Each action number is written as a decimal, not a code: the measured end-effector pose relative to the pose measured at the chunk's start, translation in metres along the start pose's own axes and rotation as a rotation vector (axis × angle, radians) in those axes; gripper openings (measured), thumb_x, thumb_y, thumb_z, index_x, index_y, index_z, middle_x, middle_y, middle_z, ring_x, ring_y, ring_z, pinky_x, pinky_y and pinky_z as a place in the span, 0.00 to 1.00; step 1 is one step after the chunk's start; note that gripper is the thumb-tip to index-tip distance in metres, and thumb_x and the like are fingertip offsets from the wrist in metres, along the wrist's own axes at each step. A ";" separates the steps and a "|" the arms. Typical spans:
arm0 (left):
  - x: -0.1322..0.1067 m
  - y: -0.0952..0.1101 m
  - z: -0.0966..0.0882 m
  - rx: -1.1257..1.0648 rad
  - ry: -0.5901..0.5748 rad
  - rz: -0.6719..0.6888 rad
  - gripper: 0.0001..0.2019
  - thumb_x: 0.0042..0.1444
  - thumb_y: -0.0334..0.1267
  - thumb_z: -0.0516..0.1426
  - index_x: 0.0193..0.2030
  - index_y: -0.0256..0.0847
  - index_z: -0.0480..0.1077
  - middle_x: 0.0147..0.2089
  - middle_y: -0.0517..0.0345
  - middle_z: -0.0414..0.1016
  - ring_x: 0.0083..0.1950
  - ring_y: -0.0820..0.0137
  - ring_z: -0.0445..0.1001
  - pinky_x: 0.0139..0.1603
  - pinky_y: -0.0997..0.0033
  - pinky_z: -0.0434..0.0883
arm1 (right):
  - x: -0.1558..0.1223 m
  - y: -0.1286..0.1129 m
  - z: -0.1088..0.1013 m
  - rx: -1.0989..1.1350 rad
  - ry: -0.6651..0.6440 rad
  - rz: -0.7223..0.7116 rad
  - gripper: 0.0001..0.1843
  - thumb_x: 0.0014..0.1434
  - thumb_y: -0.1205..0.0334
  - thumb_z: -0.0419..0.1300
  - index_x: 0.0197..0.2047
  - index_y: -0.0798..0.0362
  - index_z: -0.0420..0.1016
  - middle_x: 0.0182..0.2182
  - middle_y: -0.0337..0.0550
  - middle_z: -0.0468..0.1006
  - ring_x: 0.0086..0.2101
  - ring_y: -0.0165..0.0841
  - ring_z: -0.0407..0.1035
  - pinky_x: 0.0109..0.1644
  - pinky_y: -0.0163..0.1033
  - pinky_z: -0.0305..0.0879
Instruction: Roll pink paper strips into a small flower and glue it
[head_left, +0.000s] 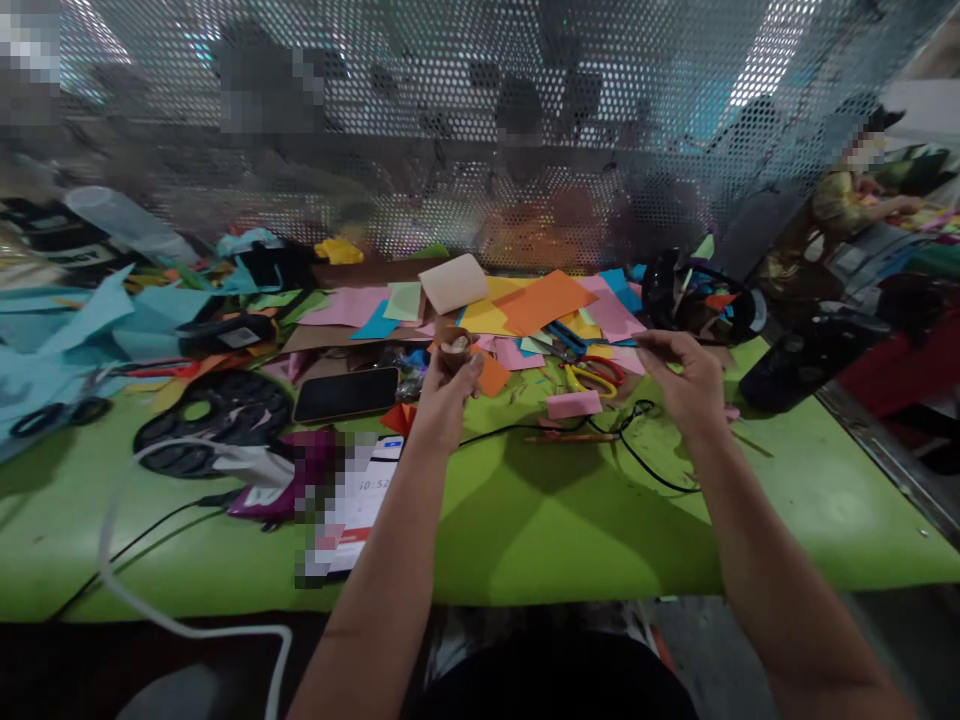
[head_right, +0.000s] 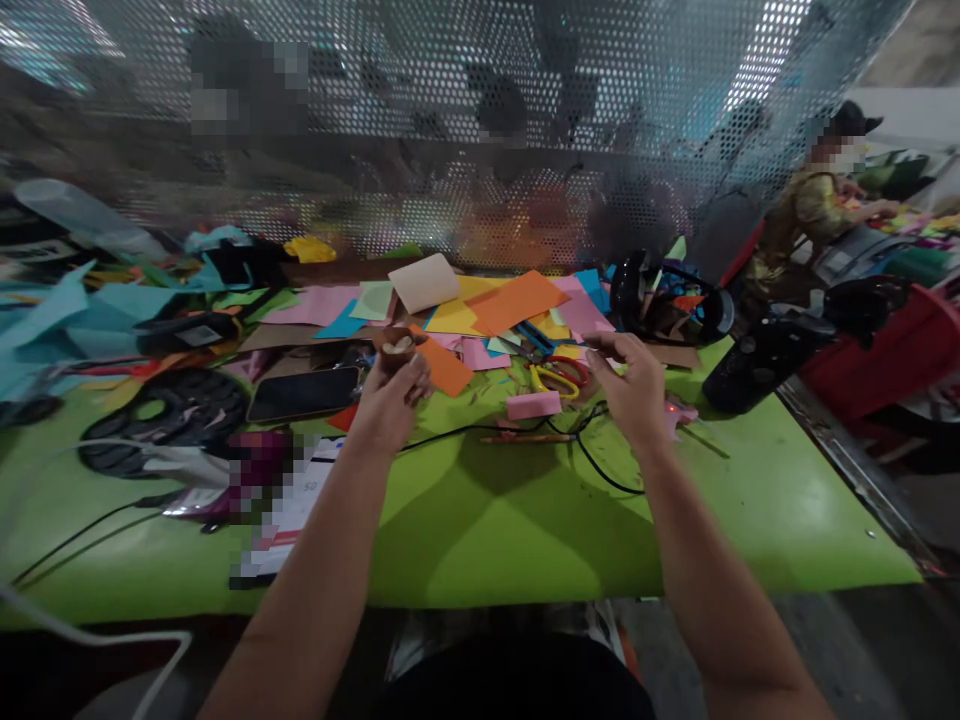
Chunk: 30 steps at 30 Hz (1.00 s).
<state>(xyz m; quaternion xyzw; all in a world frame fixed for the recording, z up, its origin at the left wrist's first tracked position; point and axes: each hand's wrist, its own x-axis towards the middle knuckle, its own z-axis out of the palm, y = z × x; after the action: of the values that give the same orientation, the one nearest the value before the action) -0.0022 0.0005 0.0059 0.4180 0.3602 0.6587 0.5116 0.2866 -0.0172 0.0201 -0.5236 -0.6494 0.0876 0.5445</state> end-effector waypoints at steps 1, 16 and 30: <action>-0.001 0.002 0.000 -0.010 -0.016 -0.001 0.22 0.43 0.47 0.70 0.44 0.44 0.72 0.26 0.67 0.61 0.23 0.80 0.55 0.23 0.79 0.58 | -0.001 0.001 0.002 -0.009 -0.025 -0.006 0.11 0.59 0.59 0.62 0.44 0.51 0.80 0.39 0.44 0.82 0.39 0.37 0.75 0.46 0.43 0.70; -0.005 0.000 0.002 0.055 -0.065 -0.069 0.21 0.47 0.54 0.67 0.40 0.41 0.72 0.26 0.66 0.60 0.24 0.79 0.55 0.23 0.78 0.55 | -0.038 -0.013 0.057 -0.326 -0.775 -0.199 0.15 0.62 0.59 0.61 0.51 0.53 0.80 0.44 0.51 0.80 0.45 0.42 0.71 0.50 0.44 0.65; -0.012 -0.014 0.007 0.270 -0.210 -0.269 0.21 0.43 0.51 0.68 0.39 0.39 0.72 0.30 0.64 0.63 0.29 0.77 0.58 0.28 0.76 0.58 | -0.043 -0.026 0.071 -0.452 -0.805 -0.041 0.14 0.68 0.59 0.53 0.49 0.52 0.78 0.45 0.50 0.81 0.46 0.41 0.72 0.49 0.41 0.62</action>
<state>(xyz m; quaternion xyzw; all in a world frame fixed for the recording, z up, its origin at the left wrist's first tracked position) 0.0110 -0.0079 -0.0061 0.4972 0.4422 0.4833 0.5689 0.2086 -0.0294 -0.0168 -0.5404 -0.8223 0.1293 0.1228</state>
